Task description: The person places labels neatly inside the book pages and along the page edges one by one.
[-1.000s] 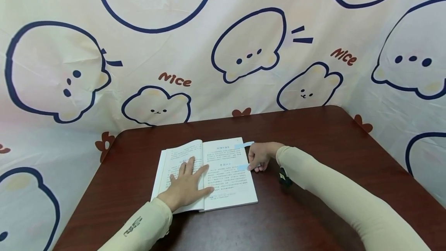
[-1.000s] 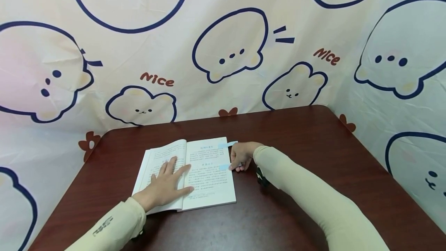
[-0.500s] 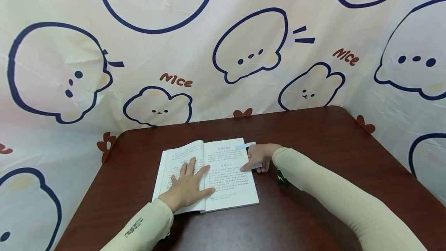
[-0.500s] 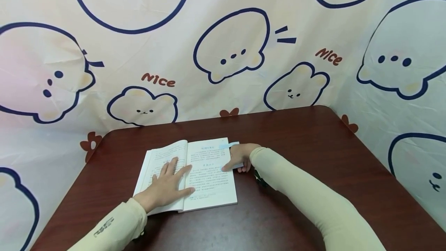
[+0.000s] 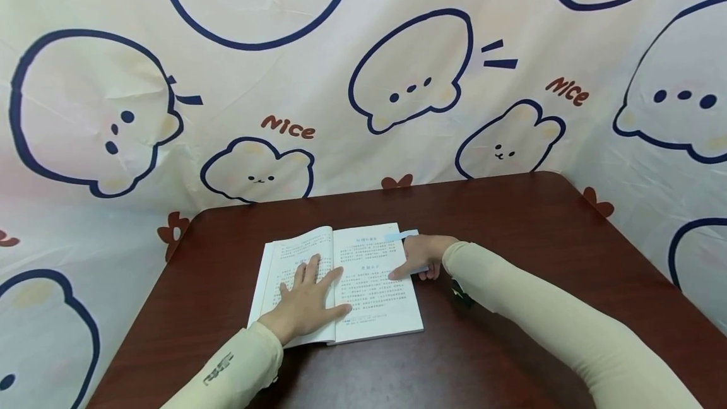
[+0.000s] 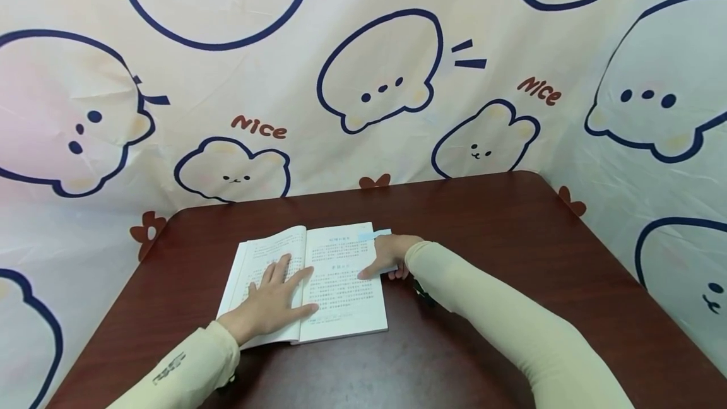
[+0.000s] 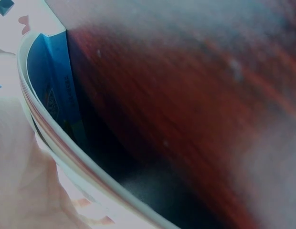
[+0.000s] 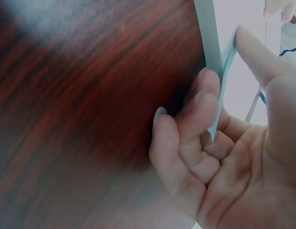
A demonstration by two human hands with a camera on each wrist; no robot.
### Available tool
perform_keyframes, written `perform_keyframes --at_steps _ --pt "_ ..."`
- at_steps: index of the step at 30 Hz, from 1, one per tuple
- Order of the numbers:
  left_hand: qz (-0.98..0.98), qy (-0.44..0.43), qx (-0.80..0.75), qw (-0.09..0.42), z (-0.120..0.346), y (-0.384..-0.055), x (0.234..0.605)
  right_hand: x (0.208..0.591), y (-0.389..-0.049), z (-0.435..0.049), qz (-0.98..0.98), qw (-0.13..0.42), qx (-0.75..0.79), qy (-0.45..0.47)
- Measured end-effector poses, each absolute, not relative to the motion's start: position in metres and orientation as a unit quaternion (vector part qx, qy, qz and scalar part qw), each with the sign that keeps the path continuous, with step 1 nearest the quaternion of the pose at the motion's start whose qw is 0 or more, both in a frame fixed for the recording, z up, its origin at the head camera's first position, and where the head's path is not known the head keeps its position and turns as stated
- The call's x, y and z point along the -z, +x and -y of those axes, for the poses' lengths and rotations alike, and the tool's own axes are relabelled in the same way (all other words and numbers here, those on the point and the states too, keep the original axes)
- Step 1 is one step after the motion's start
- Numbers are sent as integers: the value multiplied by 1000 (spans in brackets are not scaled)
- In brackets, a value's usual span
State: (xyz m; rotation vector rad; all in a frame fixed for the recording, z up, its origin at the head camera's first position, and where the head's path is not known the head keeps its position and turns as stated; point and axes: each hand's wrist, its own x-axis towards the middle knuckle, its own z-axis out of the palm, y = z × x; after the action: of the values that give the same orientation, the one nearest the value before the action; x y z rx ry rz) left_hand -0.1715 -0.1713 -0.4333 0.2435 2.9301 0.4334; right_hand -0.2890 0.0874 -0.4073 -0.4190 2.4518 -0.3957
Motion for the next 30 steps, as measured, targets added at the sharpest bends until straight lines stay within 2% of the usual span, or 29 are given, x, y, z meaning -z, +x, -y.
perform_keyframes --at_steps 18,30 --pt "-984 84 -138 81 173 -171 432 407 -282 -80 -936 288 152 -134" --pt "-983 86 -140 83 171 -171 432 411 -290 -82 -936 297 160 -105"
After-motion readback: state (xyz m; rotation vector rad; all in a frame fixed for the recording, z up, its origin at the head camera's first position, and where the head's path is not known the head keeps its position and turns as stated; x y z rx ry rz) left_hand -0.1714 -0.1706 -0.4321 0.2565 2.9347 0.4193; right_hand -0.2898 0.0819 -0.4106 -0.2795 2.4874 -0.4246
